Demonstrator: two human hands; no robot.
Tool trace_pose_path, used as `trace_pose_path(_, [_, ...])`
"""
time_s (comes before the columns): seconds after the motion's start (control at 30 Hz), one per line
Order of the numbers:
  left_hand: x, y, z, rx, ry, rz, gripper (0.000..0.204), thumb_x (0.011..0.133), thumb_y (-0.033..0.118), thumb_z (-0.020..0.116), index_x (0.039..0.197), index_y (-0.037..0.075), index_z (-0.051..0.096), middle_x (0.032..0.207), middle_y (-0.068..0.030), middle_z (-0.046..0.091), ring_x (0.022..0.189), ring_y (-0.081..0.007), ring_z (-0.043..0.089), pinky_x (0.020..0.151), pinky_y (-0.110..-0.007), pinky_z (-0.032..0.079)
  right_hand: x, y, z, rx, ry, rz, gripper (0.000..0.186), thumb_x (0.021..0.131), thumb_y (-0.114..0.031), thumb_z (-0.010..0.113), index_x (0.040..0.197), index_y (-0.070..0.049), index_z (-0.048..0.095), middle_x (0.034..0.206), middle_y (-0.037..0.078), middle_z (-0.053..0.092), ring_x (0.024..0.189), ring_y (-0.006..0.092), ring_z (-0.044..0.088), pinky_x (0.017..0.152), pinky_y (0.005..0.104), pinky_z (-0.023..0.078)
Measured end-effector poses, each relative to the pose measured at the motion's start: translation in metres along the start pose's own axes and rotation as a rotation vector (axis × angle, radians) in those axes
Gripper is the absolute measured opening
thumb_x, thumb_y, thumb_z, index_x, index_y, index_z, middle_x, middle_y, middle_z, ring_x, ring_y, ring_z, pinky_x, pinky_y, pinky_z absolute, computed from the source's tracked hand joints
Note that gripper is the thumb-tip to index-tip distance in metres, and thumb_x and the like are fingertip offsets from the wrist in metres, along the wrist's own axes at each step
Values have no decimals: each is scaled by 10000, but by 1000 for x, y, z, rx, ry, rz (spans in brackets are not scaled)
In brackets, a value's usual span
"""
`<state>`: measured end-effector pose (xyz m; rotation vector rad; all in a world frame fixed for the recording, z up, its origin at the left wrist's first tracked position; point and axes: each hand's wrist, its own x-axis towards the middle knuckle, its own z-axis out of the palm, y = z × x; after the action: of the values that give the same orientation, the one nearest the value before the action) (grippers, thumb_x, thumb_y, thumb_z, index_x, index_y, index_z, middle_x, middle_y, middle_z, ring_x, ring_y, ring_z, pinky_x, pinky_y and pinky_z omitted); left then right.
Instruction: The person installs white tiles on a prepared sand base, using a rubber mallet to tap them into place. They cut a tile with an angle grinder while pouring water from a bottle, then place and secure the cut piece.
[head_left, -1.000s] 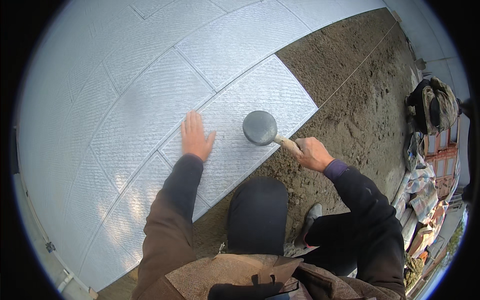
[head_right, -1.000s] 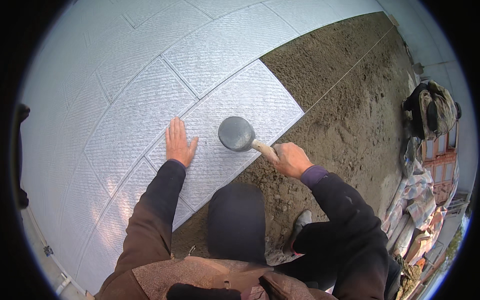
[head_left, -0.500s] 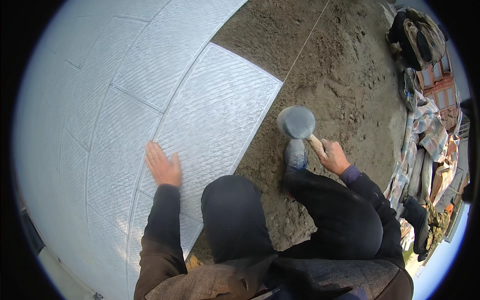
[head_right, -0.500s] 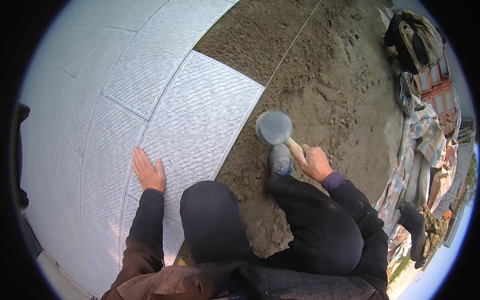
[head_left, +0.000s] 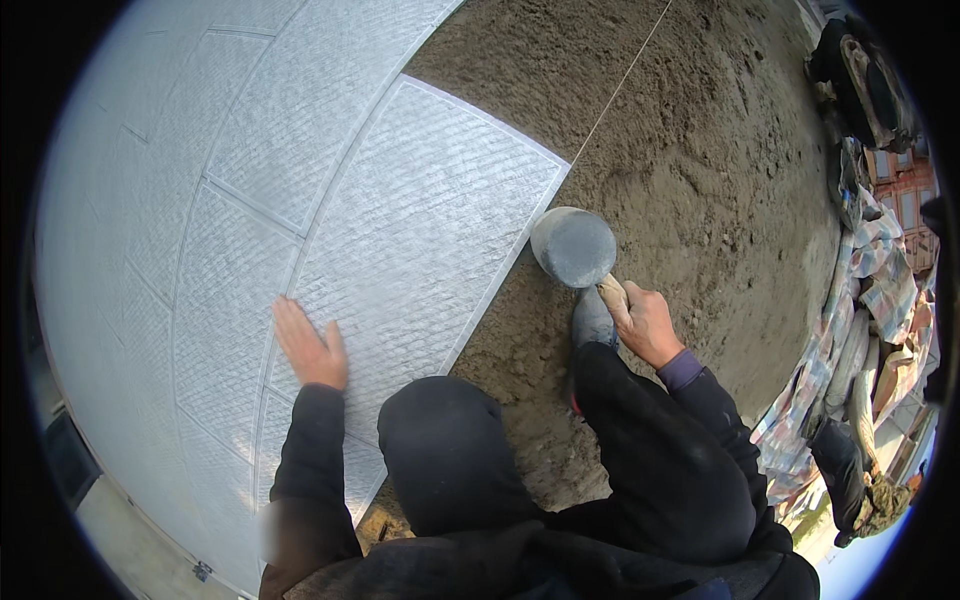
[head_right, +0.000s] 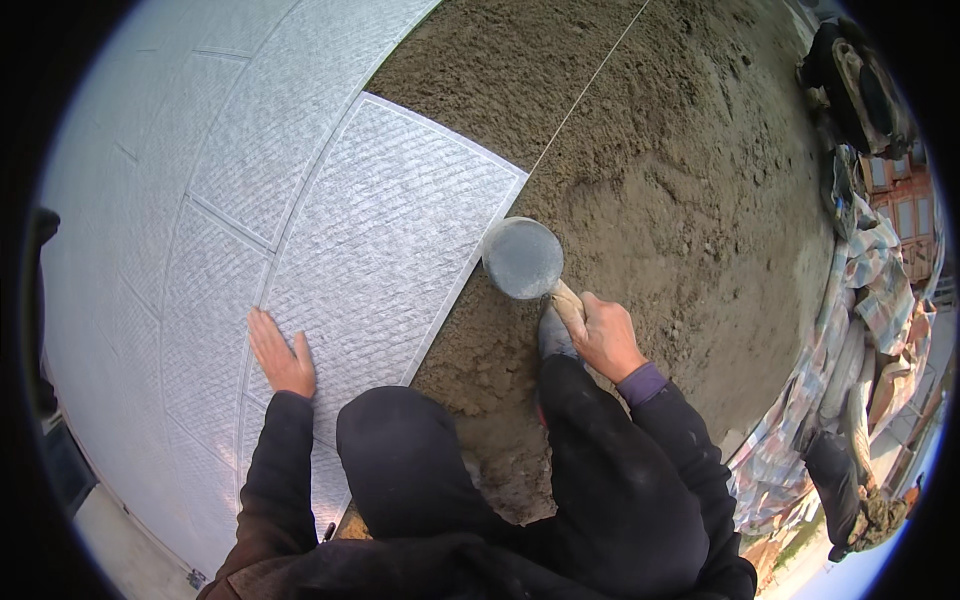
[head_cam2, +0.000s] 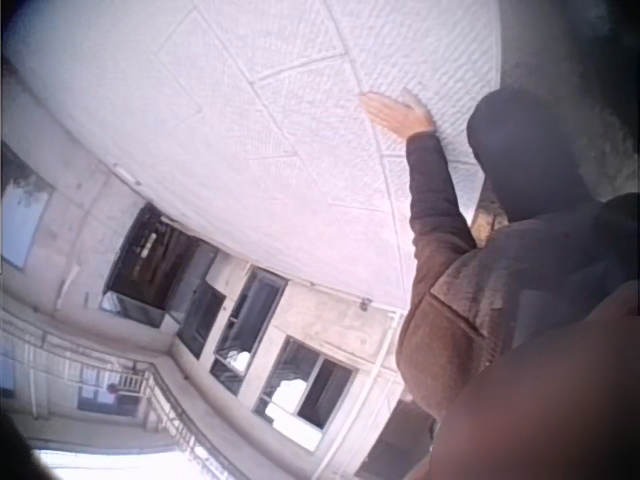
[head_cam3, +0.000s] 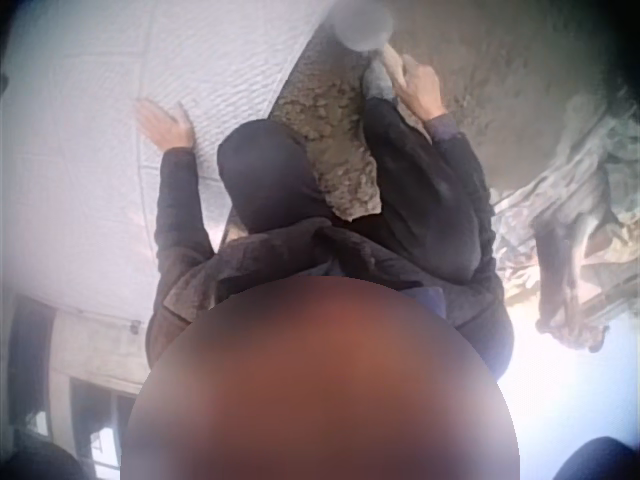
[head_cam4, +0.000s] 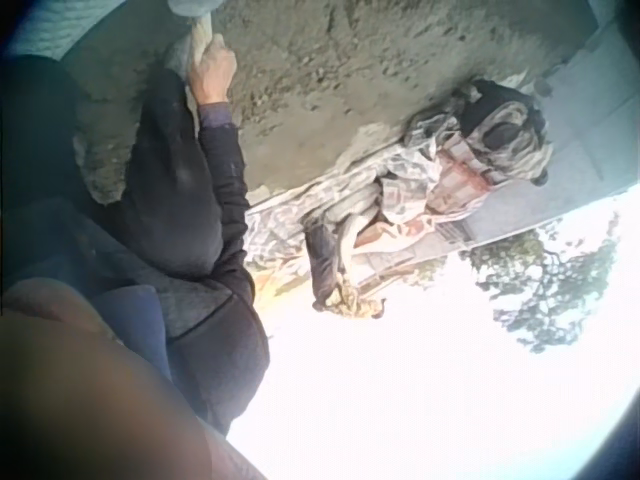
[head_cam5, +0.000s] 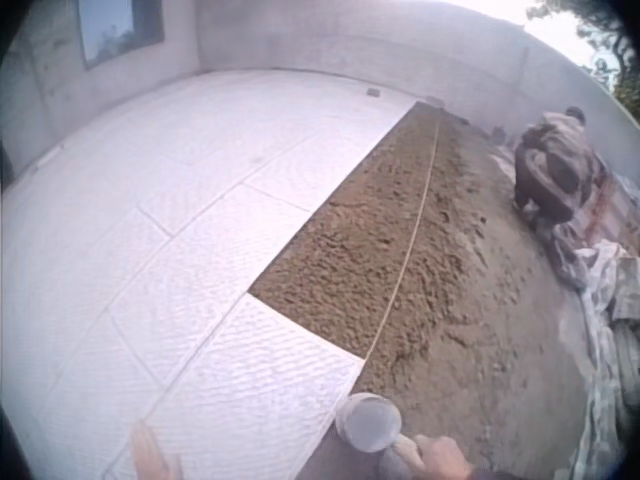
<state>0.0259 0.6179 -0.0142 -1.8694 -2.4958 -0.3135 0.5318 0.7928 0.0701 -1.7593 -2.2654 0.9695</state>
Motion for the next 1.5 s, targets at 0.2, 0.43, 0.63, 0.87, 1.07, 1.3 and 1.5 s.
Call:
trace_pose_path(0.2, [2,3,-4,-5,9,0,813,985,282,613,1598,-119,260,1694,-321,230,1594,-470,184,1291,-574,133,6,-34,-15,43,-45,-17,455,1034,-359,673,787,8,569,657,266,569,612,482,587,551,503,459])
trace_pose_path(0.43, [3,5,-12,-35,-66,-89,834,978,323,622,1587,-129,277,1683,-328,246,1600,-459,177,1296,-566,129,60,-105,5,137,-265,-293,436,1088,-327,605,847,34,582,639,208,537,540,338,535,542,440,440])
trace_pose_path(0.63, [5,8,-16,-33,-63,-108,838,971,325,642,1583,-125,288,1680,-324,256,1600,-454,180,1296,-564,131,99,-156,60,43,-266,-436,495,1073,-391,596,815,31,589,626,258,613,553,441,637,533,509,501])
trace_pose_path(0.87, [5,11,-19,-74,-50,-120,822,953,289,669,1570,-122,313,1681,-315,261,1600,-445,184,1294,-562,132,114,-189,80,4,-389,-381,613,1088,-497,510,844,53,632,676,274,657,625,465,661,607,549,522])
trace_pose_path(1.07, [4,12,-20,-63,-63,-119,801,996,276,626,1598,-111,266,1700,-300,236,1609,-439,169,1294,-558,127,111,-182,99,48,-438,-401,618,1077,-522,517,900,58,639,724,284,674,680,464,678,641,559,522])
trace_pose_path(1.3, [2,14,-22,-216,50,-181,723,1039,226,602,1602,-95,281,1680,-305,280,1578,-436,257,1289,-509,203,99,-155,102,178,-551,-332,542,1027,-481,650,967,56,614,759,274,680,716,458,691,680,543,533])
trace_pose_path(1.5, [17,3,-38,-297,255,-349,663,1042,260,635,1555,-81,390,1570,-294,462,1468,-400,464,1214,-441,378,116,-159,83,-154,-497,-676,497,998,-469,695,894,8,597,680,215,656,622,400,676,587,489,531])
